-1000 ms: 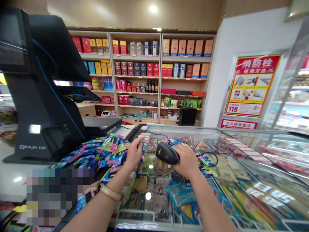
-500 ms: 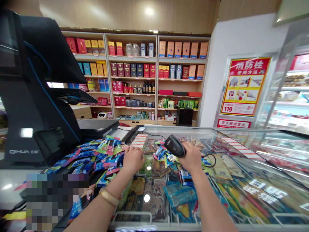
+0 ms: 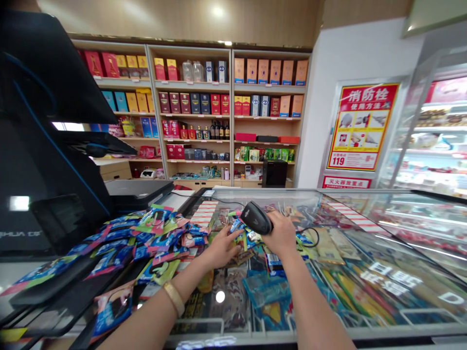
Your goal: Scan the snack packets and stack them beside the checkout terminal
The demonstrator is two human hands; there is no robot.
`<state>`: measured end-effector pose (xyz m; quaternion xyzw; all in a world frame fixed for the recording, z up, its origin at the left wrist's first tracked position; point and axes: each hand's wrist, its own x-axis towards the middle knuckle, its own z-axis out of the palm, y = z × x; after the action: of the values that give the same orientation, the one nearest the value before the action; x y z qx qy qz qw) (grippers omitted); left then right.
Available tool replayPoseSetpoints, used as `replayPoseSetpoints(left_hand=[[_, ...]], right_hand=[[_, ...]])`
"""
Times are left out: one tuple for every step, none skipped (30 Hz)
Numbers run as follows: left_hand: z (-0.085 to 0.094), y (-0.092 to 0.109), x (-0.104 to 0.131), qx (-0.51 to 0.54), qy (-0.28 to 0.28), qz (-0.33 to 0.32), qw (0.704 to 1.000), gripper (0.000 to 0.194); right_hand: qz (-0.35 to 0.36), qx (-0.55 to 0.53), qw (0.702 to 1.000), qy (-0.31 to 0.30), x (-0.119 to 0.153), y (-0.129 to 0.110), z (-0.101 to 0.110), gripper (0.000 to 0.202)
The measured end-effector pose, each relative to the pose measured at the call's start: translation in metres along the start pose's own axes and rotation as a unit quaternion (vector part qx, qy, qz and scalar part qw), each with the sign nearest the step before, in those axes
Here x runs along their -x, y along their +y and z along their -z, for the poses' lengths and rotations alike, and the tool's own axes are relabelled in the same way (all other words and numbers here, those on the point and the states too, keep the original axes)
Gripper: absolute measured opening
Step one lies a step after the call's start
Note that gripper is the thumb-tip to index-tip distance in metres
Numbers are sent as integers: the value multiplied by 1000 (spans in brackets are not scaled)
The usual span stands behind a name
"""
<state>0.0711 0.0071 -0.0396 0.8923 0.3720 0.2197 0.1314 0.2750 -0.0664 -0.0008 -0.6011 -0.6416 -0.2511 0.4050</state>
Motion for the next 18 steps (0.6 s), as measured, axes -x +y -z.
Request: replayPoseSetpoints(left_hand=[[1, 0, 1, 3, 4, -6, 1000, 50], [1, -1, 1, 10, 11, -10, 1000, 46], [2, -1, 2, 19, 22, -10, 1000, 43], [2, -1, 3, 30, 35, -7, 999, 40], [2, -1, 3, 41, 50, -1, 998, 37], [2, -1, 3, 50, 64, 4, 997, 33], [2, -1, 3, 58, 77, 8, 995, 27], [3, -1, 3, 63, 89, 12, 994, 19], [4, -1, 3, 64, 98, 16, 993, 9], [5, -1, 2, 61, 108, 25, 992, 6], [7, -1, 2, 54, 119, 37, 991, 11], [8, -1, 1, 45, 130, 49, 989, 15], [9, -2, 1, 38, 139, 59, 988, 16], [9, -3, 1, 34, 145, 63, 987, 17], [9, -3, 1, 34, 146, 60, 987, 23], [8, -4, 2, 34, 140, 54, 988, 29], [7, -4, 2, 34, 127, 46, 990, 33], [6, -4, 3, 31, 110, 41, 993, 34]], right_hand=[[0, -1, 1000, 0, 0, 0, 0, 16], [0, -1, 1000, -1, 0, 0, 0, 17], [-1, -1, 1000, -1, 0, 0, -1, 17], [-1, -1, 1000, -2, 1, 0, -1, 18], [-1, -1, 1000, -4, 1, 0, -1, 18], [-2, -1, 1000, -4, 1, -1, -1, 19], [-3, -1, 1000, -5, 1, -1, -1, 18], [-4, -1, 1000, -6, 2, -1, -1, 18], [-6, -1, 1000, -6, 2, -1, -2, 18], [-7, -2, 1000, -6, 2, -1, -2, 18], [-7, -3, 1000, -6, 2, -1, -2, 17], [-7, -4, 1000, -6, 2, 0, -3, 17], [-7, -3, 1000, -6, 2, 0, -3, 17], [-6, -2, 1000, -5, 2, 0, -3, 17], [-6, 0, 1000, -4, 2, 1, -4, 18], [-6, 3, 1000, -1, 2, 1, -4, 18], [-5, 5, 1000, 2, 2, 1, -4, 19], [-5, 6, 1000, 4, 2, 1, -4, 20]])
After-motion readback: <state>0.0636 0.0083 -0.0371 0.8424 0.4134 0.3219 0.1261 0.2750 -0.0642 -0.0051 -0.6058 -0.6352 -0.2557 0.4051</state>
